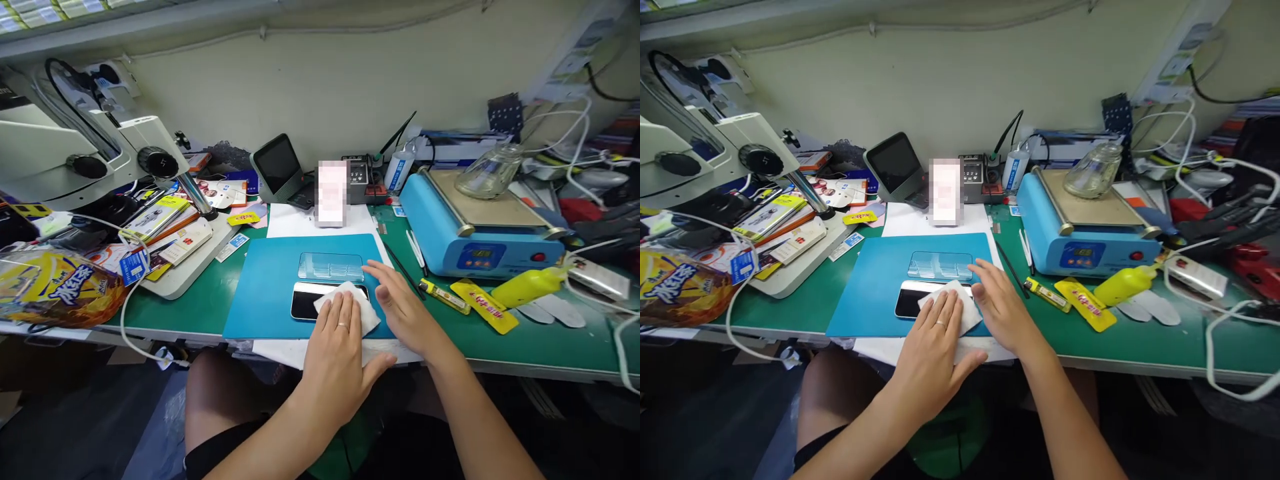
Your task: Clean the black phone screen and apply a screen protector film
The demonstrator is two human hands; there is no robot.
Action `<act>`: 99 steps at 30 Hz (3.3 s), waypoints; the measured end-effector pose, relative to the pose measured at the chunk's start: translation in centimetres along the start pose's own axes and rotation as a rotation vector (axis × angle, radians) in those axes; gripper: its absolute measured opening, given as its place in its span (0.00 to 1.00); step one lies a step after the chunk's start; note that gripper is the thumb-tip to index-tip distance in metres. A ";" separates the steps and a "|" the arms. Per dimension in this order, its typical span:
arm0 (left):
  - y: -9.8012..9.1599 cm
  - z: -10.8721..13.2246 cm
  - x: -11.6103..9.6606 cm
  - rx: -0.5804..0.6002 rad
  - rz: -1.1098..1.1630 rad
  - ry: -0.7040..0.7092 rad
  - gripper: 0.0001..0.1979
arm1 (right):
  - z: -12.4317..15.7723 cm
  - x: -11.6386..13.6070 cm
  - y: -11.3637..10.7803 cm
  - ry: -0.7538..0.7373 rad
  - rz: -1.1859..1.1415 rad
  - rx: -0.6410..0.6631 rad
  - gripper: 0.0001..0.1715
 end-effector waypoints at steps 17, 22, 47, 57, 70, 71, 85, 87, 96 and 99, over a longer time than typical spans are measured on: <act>0.1 1.5 -0.4 0.017 0.035 0.088 0.42 | 0.3 -0.3 0.2 0.026 -0.020 0.020 0.42; 0.1 -0.5 -0.3 0.045 0.084 0.088 0.41 | 0.3 -0.5 0.2 0.029 -0.034 0.016 0.43; 0.0 0.5 -0.1 0.053 0.064 0.076 0.42 | 0.1 -0.2 -0.1 0.022 -0.017 -0.012 0.46; -1.0 0.1 6.2 0.030 -0.043 -0.061 0.35 | 0.1 0.0 0.0 0.027 -0.015 0.004 0.43; 0.1 -0.7 -1.3 0.065 0.074 0.126 0.50 | 0.1 -0.4 0.1 0.012 -0.031 -0.012 0.46; 0.0 -0.2 -1.0 0.071 0.085 0.139 0.49 | 0.1 -0.4 0.1 0.014 -0.034 -0.010 0.46; 0.2 -1.0 0.6 0.045 0.012 -0.011 0.46 | 0.0 -0.4 0.1 0.008 -0.039 -0.021 0.44; 0.1 -0.1 -0.8 0.058 0.055 0.042 0.47 | 0.0 -0.5 0.1 0.004 -0.033 -0.024 0.45; -1.2 0.9 6.2 0.117 0.004 -0.060 0.36 | 0.1 -0.8 0.3 0.032 -0.032 0.005 0.43; -1.2 -0.1 6.7 0.092 -0.038 -0.105 0.39 | 0.1 -0.7 0.3 0.026 -0.027 0.008 0.42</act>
Point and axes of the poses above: each hand's wrist, its own z-axis away from the middle knuckle, its own y-axis out of the palm, x = y × z, the point moved 4 cm from there along -z, towards the middle knuckle, and after that the axes turned 7 degrees about -y, right-handed, at the moved point
